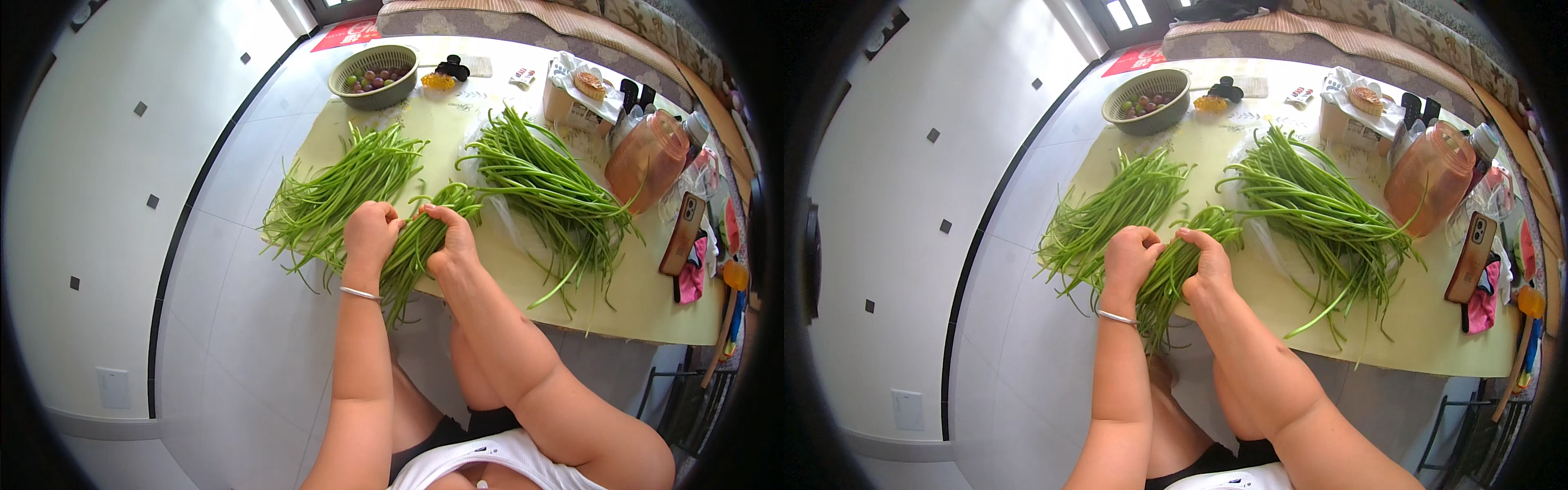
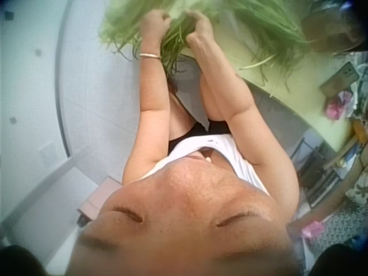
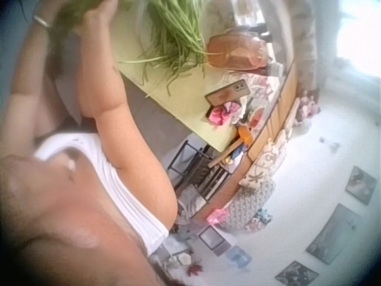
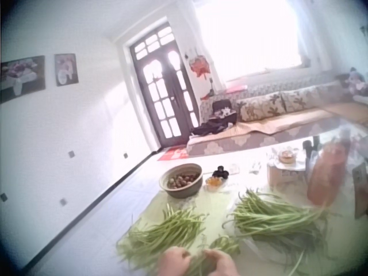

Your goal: The person sits at a table and snaps the ends off long green vegetables by hand. They hold a bunch of the vegetables in their left hand and use their right hand to break off the tips, placing the trimmed pieces on the table.

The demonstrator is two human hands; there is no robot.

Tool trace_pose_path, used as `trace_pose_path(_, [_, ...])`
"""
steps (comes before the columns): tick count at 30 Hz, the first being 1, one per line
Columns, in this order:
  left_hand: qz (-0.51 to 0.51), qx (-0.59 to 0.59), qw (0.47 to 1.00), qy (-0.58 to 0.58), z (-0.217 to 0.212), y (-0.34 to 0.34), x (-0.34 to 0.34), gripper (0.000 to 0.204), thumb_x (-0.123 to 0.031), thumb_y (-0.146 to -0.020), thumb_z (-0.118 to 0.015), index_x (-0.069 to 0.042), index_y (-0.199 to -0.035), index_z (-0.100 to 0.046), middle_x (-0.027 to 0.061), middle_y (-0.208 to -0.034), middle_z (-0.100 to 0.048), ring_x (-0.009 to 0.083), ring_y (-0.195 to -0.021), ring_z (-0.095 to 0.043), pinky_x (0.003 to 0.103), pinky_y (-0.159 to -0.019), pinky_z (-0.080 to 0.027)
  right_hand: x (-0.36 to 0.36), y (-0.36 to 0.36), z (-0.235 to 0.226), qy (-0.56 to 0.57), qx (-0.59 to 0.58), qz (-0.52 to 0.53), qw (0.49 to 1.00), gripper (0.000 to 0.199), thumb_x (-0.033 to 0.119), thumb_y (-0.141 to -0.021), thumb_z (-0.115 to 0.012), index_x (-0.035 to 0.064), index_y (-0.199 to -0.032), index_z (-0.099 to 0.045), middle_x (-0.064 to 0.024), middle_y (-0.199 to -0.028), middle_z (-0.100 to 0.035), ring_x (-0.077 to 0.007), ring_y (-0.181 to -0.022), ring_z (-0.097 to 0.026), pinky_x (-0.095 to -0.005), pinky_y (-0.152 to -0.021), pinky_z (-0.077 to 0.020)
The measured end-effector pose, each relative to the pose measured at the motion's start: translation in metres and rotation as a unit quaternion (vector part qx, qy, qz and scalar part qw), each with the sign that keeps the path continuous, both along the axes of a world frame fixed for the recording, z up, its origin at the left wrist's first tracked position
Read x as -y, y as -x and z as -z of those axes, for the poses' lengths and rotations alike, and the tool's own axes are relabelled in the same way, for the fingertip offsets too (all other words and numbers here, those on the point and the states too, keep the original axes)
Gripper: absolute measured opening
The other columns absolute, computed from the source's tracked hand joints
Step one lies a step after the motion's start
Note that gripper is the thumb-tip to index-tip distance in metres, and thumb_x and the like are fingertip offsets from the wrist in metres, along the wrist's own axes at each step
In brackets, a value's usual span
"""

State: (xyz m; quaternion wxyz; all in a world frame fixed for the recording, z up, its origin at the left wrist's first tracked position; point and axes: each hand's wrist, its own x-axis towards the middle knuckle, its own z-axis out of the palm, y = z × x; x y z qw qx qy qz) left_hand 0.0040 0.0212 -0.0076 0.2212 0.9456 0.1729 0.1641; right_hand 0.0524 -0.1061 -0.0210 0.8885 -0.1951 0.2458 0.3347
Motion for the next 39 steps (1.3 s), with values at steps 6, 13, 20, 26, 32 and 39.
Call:
trace_pose_path(6, [0.024, -0.027, 0.999, 0.028, -0.002, -0.001, -0.001, 0.012, -0.013, -0.069, -0.074, -0.005, -0.075, -0.068, 0.0109, -0.081, -0.065, 0.0255, -0.072, -0.064, 0.036, -0.067, -0.051, 0.001, 0.0, 0.0, 0.007, 0.011, 0.004, 1.0, 0.013, 0.004, -0.078, -0.064, 0.0004, -0.09, -0.061, -0.011, -0.083, -0.063, -0.0234, -0.076, -0.061, -0.0369, -0.072, -0.0513])
trace_pose_path(13, [-0.005, -0.023, 0.999, -0.045, 0.003, -0.002, -0.003, 0.009, -0.012, -0.07, -0.065, -0.003, -0.075, -0.064, 0.0125, -0.076, -0.062, 0.0304, -0.074, -0.061, 0.04, -0.067, -0.05, 0.001, 0.0, -0.001, 0.018, 0.015, -0.009, 1.0, 0.012, 0.004, -0.077, -0.066, 0.0011, -0.089, -0.062, -0.0118, -0.084, -0.064, -0.0238, -0.076, -0.061, -0.0377, -0.072, -0.0512])
trace_pose_path(20, [-0.032, 0.134, 0.967, 0.214, -0.016, 0.008, -0.007, 0.009, 0.004, -0.08, -0.061, 0.0, -0.088, -0.063, 0.0054, -0.08, -0.066, 0.0099, -0.071, -0.063, 0.024, -0.068, -0.05, 0.002, 0.002, -0.001, 0.001, 0.026, -0.011, 1.0, 0.013, 0.005, -0.077, -0.068, 0.0016, -0.088, -0.062, -0.0114, -0.083, -0.065, -0.0237, -0.075, -0.062, -0.0388, -0.071, -0.0515])
trace_pose_path(26, [0.055, 0.084, 0.91, 0.403, -0.037, 0.023, -0.009, 0.01, 0.006, -0.08, -0.06, 0.003, -0.089, -0.063, 0.0053, -0.082, -0.066, 0.0125, -0.074, -0.063, 0.024, -0.071, -0.051, 0.003, 0.0, -0.003, -0.02, 0.034, -0.033, 0.999, 0.019, 0.006, -0.077, -0.069, -0.0003, -0.094, -0.065, -0.0118, -0.086, -0.066, -0.0239, -0.078, -0.062, -0.0397, -0.074, -0.0525])
trace_pose_path(32, [0.044, 0.037, 0.907, 0.417, -0.031, 0.021, -0.008, 0.004, 0.0, -0.079, -0.065, 0.004, -0.081, -0.063, 0.0045, -0.074, -0.065, 0.0099, -0.068, -0.06, 0.023, -0.066, -0.048, 0.004, 0.005, -0.013, -0.068, 0.061, -0.07, 0.993, 0.022, 0.007, -0.076, -0.071, -0.0014, -0.095, -0.065, -0.0125, -0.087, -0.065, -0.0236, -0.077, -0.063, -0.0382, -0.072, -0.0534])
trace_pose_path(39, [-0.028, 0.176, 0.921, 0.347, -0.04, 0.017, 0.011, 0.006, 0.001, -0.076, -0.07, 0.002, -0.081, -0.067, 0.003, -0.073, -0.067, 0.0068, -0.065, -0.059, 0.021, -0.061, -0.047, 0.001, 0.004, -0.005, 0.016, 0.077, -0.073, 0.994, 0.017, 0.005, -0.075, -0.073, 0.0015, -0.089, -0.063, -0.01, -0.081, -0.065, -0.0219, -0.073, -0.064, -0.0396, -0.066, -0.0539])
